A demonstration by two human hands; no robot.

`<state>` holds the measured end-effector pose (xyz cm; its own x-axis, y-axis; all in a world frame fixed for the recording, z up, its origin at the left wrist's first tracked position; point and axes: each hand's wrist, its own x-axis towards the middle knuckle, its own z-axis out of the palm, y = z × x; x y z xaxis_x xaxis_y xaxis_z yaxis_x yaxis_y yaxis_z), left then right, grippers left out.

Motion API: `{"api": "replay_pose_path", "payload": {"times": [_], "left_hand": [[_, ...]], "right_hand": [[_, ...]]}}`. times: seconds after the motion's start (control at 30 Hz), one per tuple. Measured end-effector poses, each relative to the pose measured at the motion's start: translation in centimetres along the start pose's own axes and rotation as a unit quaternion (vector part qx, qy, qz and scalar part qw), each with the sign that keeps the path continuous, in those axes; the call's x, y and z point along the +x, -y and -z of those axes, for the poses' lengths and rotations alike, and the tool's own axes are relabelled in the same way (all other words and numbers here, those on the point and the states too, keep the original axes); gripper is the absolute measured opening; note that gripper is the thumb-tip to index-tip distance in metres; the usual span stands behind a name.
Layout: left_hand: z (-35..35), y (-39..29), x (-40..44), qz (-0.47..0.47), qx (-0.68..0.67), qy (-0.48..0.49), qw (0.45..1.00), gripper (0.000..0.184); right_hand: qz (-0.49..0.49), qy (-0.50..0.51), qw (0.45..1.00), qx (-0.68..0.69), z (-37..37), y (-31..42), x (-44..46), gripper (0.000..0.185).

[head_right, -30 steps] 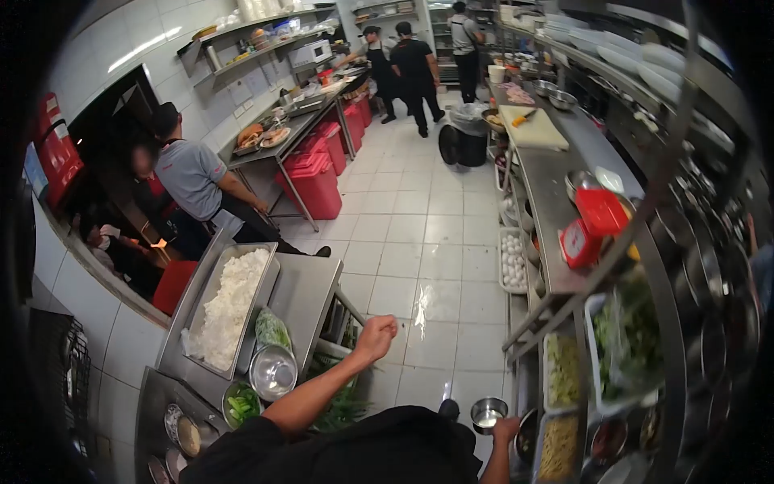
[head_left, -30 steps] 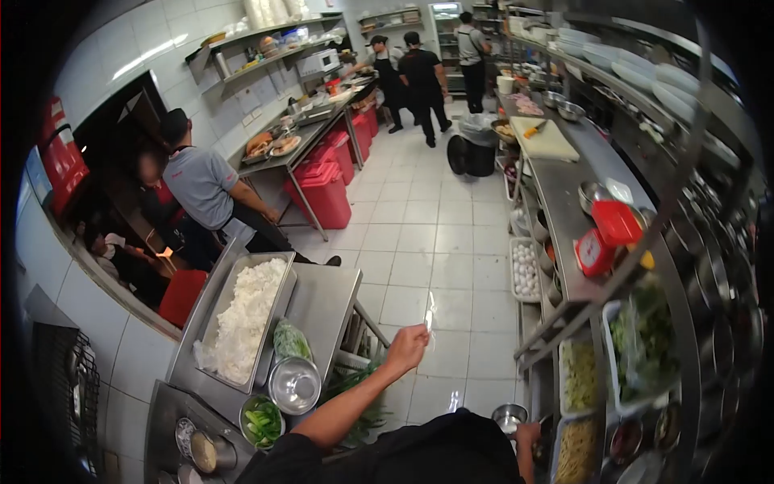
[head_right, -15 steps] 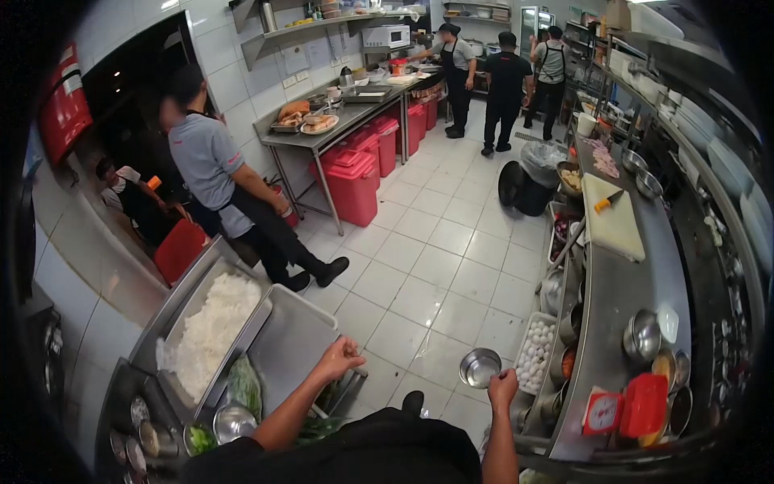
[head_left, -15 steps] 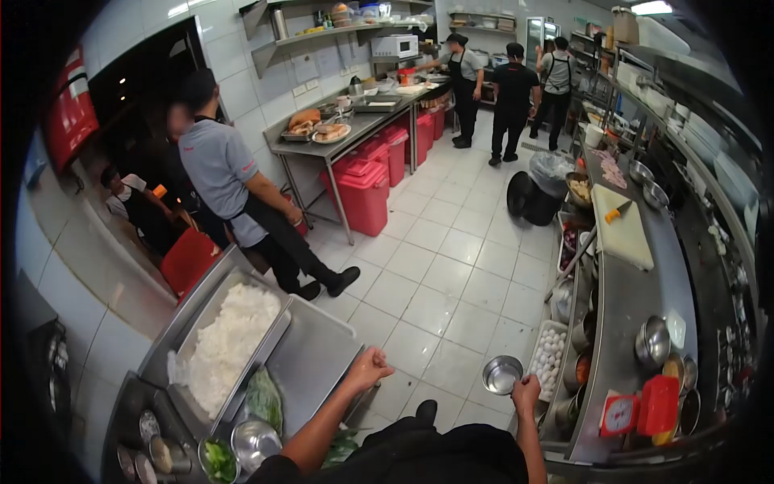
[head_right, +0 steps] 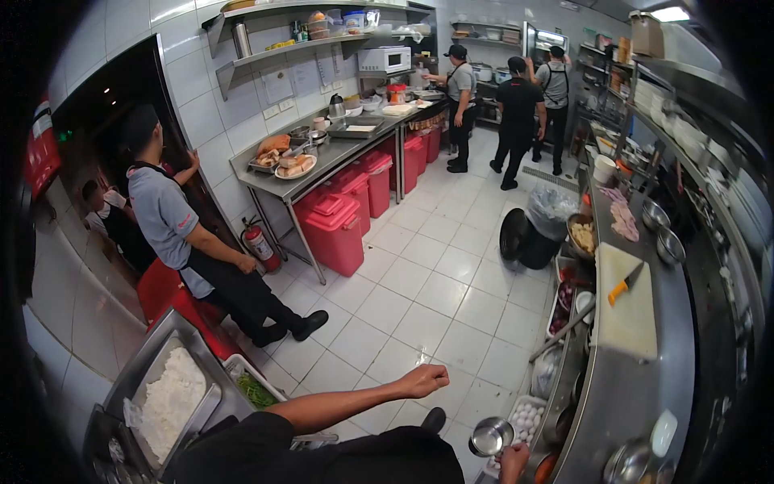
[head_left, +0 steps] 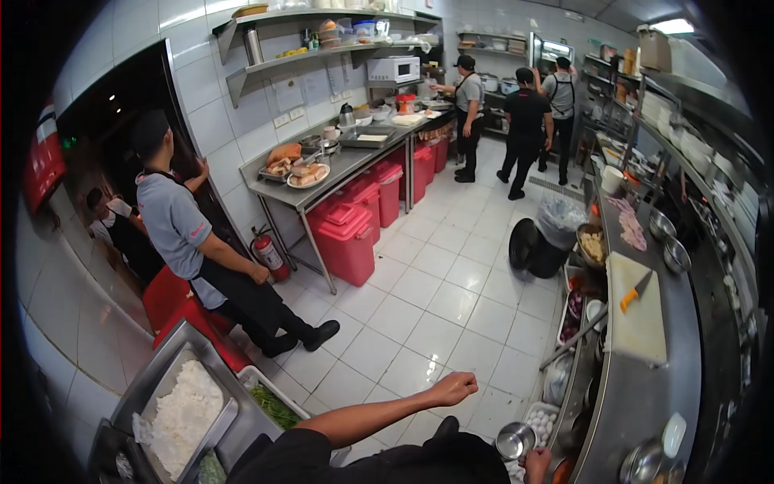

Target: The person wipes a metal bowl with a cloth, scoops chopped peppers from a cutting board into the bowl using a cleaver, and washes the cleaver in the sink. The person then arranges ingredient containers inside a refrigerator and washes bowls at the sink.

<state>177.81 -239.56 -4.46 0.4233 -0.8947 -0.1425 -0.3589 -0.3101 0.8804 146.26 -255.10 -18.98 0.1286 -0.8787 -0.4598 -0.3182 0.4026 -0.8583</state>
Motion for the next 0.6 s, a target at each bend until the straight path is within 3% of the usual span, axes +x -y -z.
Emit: {"api": "replay_pose_path", "payload": {"times": [0.13, 0.23, 0.3, 0.37, 0.4, 0.47, 0.5, 0.57, 0.6], "left_hand": [[2.9, 3.5, 6.5, 0.013, -0.032, -0.1, 0.994, 0.032], [7.7, 6.0, 9.2, 0.161, -0.068, -0.127, 0.976, 0.042], [10.3, 4.6, 9.9, 0.235, -0.287, -0.186, 0.91, 0.049], [12.2, 5.8, 11.9, 0.246, -0.473, -0.162, 0.83, 0.085], [13.0, 4.2, 13.1, 0.242, -0.47, -0.146, 0.836, 0.085], [14.9, 2.0, 15.8, 0.174, -0.67, -0.109, 0.714, 0.102], [15.9, 1.5, 17.8, 0.176, -0.669, -0.098, 0.716, 0.102], [17.6, 1.0, 22.0, 0.041, -0.715, -0.011, 0.697, 0.106], [18.4, 0.9, 24.0, 0.05, -0.718, -0.004, 0.694, 0.106]], "right_hand": [[0.101, 0.144, 0.977, -0.118, -8.3, 8.4, 9.3, 0.008], [0.164, 0.269, 0.939, -0.14, -17.0, 21.3, 9.0, 0.007], [0.188, 0.346, 0.91, -0.131, -22.8, 27.2, 9.9, 0.007], [0.177, 0.451, 0.867, -0.12, -27.6, 33.0, 10.2, 0.01], [0.191, 0.488, 0.844, -0.114, -30.0, 35.2, 10.5, 0.011], [0.202, 0.538, 0.812, -0.103, -34.4, 38.7, 11.6, 0.01], [0.192, 0.558, 0.801, -0.106, -36.3, 40.5, 12.2, 0.01], [0.185, 0.582, 0.782, -0.121, -38.7, 44.2, 13.6, 0.01], [0.183, 0.588, 0.779, -0.114, -39.8, 45.5, 15.0, 0.011]]}}
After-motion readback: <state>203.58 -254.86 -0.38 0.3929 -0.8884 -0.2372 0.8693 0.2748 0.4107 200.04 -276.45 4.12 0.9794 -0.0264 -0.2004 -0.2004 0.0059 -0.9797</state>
